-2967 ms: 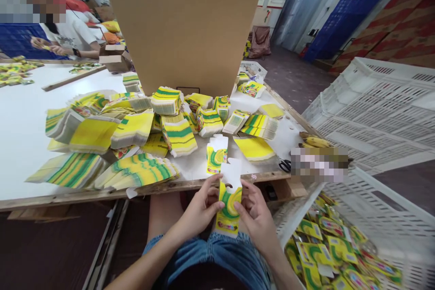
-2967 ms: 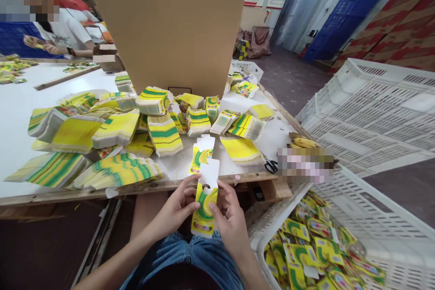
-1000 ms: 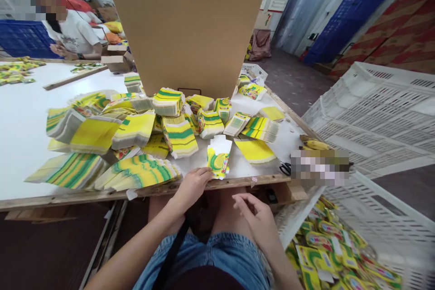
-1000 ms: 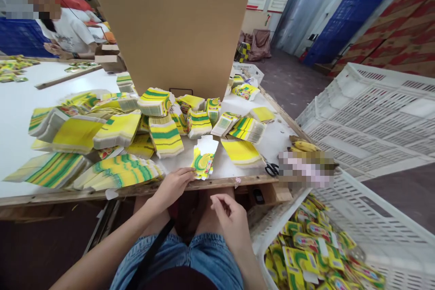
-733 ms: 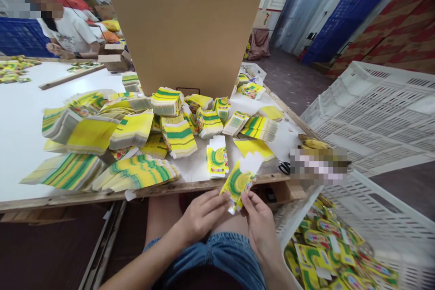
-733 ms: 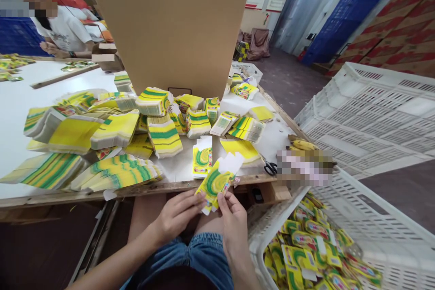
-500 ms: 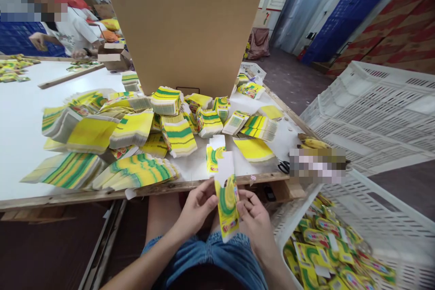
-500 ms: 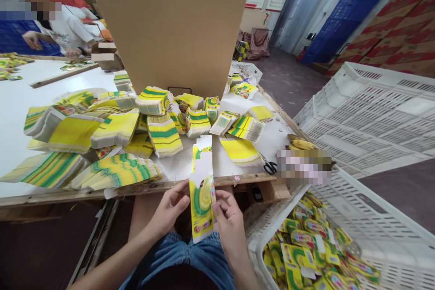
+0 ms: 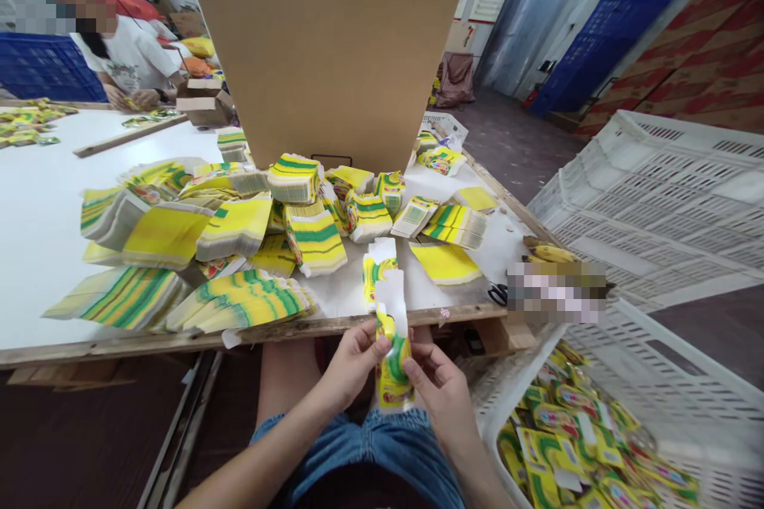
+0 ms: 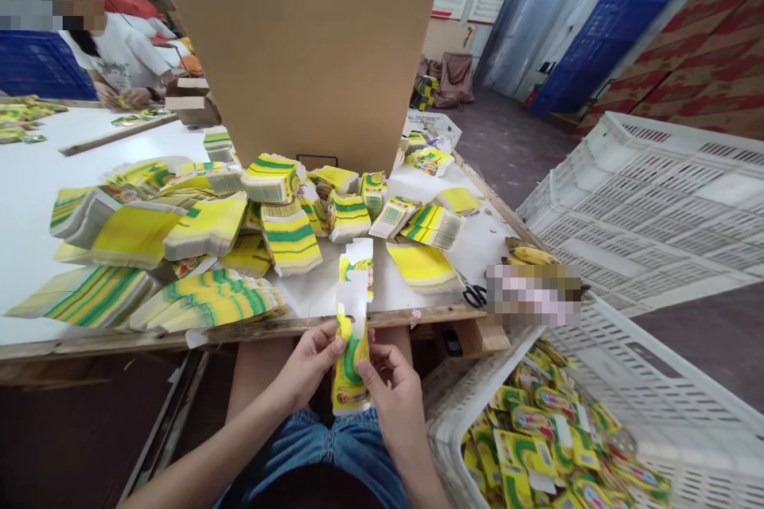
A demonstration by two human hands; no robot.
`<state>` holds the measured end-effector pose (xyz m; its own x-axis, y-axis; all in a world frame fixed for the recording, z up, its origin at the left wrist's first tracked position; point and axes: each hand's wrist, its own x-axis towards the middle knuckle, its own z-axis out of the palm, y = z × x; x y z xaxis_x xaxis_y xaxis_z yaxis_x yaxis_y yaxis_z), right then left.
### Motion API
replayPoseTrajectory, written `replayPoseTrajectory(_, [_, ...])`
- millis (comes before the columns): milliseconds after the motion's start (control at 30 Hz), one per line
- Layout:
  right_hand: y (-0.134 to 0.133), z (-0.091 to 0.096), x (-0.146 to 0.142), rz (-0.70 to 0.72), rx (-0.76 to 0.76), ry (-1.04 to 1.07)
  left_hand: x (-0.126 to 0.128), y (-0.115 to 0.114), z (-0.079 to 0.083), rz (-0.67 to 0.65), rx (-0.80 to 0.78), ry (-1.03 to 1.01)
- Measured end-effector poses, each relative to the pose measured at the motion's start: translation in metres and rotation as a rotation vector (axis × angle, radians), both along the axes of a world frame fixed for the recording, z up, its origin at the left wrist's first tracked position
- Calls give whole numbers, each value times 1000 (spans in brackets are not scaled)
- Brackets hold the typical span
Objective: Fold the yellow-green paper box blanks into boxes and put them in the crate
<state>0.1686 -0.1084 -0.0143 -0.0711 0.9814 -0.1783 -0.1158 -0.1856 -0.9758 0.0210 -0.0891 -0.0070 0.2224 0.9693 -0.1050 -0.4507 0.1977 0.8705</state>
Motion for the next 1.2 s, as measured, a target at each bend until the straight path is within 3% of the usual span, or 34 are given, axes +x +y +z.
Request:
replayPoseTrajectory(100, [-1, -3, -4, -15, 2, -27, 3, 2, -5, 80, -27, 75])
replayPoseTrajectory(233, [1, -3, -5, -93, 83, -136, 0, -3, -6, 75, 36, 94])
replayPoseTrajectory(433, [10, 12, 8, 78, 203, -34, -15, -9, 6, -133, 111, 63])
replayPoseTrajectory(600, [16, 22, 21, 191, 228, -188, -19, -8, 9, -272, 37, -52])
replayPoseTrajectory(700, [18, 22, 21, 165, 342, -282, -18, -9, 5, -274, 25, -56])
replayPoseTrajectory(833, [19, 16, 19, 12, 318, -201, -16, -10, 1, -300, 28, -49])
replayPoseTrajectory(967, [23, 14, 27, 75, 431, -273, -15, -8, 0, -178, 71, 93])
replayPoseTrajectory(1100, [25, 19, 32, 232, 247, -323, -13, -9, 2, -115, 131, 250])
replayPoseTrajectory(1200, [24, 21, 28, 222, 153, -349, -11, -10, 4, -167, 154, 261])
